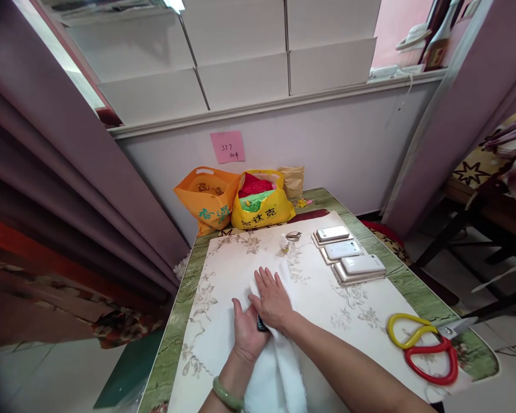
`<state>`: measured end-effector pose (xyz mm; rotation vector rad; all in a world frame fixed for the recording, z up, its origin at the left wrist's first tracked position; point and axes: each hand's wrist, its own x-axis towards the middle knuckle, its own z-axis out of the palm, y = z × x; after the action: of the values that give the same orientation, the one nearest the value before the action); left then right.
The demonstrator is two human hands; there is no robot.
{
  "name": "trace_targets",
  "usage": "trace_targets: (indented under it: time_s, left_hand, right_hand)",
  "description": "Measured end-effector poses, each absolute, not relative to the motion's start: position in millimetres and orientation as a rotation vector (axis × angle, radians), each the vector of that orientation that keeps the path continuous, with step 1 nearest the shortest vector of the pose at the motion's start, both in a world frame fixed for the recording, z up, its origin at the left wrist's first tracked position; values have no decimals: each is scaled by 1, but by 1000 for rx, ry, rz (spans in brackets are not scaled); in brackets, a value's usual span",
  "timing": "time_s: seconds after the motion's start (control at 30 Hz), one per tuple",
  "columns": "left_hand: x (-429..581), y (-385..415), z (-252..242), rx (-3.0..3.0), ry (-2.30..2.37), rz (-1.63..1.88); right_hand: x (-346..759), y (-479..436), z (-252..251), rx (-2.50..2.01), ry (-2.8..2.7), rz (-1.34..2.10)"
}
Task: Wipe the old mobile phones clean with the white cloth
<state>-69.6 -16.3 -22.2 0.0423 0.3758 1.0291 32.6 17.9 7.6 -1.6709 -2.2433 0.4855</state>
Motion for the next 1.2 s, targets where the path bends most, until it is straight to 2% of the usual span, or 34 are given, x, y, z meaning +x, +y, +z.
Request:
trace_targets:
  time_s: [0.23, 0.4, 0.6, 0.77, 1.0, 1.2]
  left_hand:
    - [-65, -24, -8, -90, 605, 1131]
    - [-66, -27, -1, -199, 706, 1185]
    - [-71, -16, -20, -13, 417, 1088]
    - [-71, -15, -26, 59, 355, 1087]
    - [-74, -20, -27, 47, 465, 1120]
    - [-72, -27, -17, -53, 647, 1108]
  right_hand:
    - [41, -42, 3, -1414, -2352, 415]
    - [40, -52, 12, -1206, -2456, 504]
    - [39, 0, 16, -1398, -2384, 645]
    - [45, 12, 8, -1588, -2269, 575]
    - [53, -48, 0, -1394, -2349, 408]
    - [46, -67, 3, -1222, -2416, 452]
